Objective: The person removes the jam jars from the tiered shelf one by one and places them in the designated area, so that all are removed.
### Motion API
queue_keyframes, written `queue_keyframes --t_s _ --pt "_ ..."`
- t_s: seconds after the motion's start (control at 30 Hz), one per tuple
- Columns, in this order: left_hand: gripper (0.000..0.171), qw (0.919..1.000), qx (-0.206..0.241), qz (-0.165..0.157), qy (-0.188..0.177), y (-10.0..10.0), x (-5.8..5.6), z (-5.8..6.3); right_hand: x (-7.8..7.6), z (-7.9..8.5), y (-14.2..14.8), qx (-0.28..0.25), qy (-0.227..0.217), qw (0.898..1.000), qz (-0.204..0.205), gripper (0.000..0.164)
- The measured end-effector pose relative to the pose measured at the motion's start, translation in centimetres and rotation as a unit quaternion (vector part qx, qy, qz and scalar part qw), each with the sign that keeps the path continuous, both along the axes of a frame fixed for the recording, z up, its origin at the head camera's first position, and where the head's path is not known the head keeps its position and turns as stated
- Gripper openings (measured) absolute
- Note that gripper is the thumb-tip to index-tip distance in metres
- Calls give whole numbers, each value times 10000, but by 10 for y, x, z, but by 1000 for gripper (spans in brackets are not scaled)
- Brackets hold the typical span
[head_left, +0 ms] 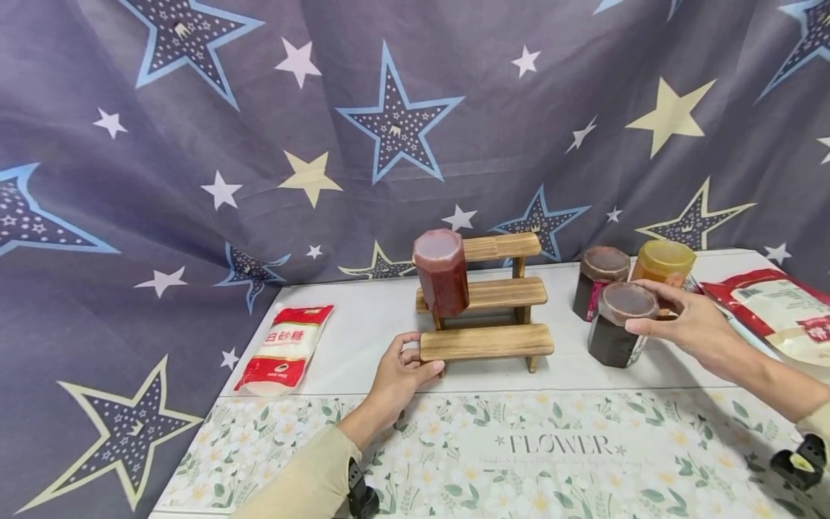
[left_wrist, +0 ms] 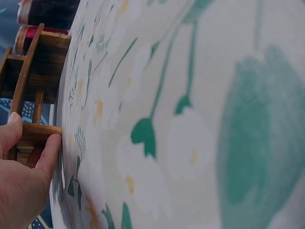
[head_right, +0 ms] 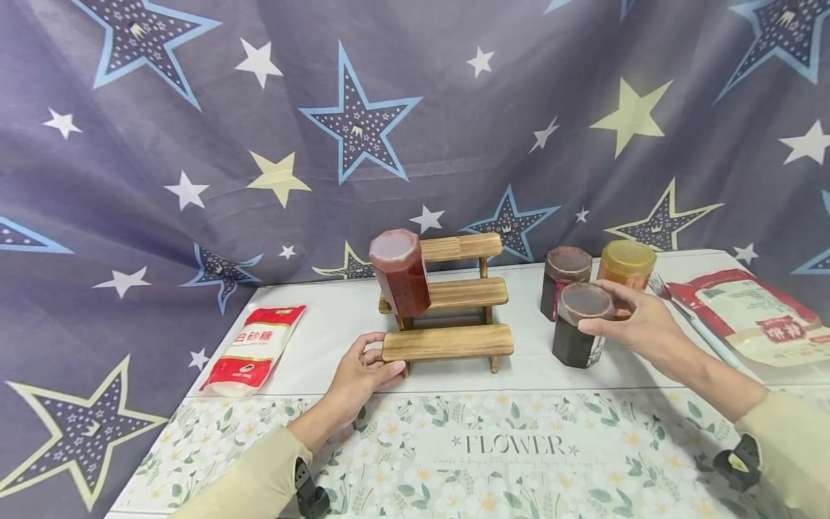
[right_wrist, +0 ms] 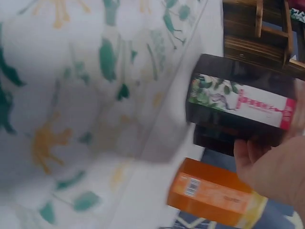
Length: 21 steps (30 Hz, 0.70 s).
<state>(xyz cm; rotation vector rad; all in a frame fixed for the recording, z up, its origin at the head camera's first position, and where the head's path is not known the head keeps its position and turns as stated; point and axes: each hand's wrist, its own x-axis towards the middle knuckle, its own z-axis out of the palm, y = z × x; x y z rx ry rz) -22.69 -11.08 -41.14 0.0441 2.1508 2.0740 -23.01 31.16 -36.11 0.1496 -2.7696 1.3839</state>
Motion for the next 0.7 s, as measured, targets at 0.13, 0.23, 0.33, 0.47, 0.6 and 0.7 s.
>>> queue_keyframes --t_s 0.13,0.23,0.33,0.47,0.6,0.7 --pt "61 10000 12 -12 20 0 0 0 -1 15 -3 -125 476 9988 79 68" --pt "62 10000 14 -4 8 0 1 0 -4 29 -8 -511 833 9950 182 58" --pt "62 10000 -10 -4 -11 0 1 0 -7 43 -14 -729 998 9920 239 54" --pt "62 10000 19 -11 2 1 1 0 -7 56 -24 -690 1008 9922 260 54" --pt "62 10000 41 -12 4 1 0 0 -10 59 -42 -624 1005 9922 395 55" --pt "62 10000 11 -9 4 0 1 0 -11 61 -58 -536 907 9928 576 57"
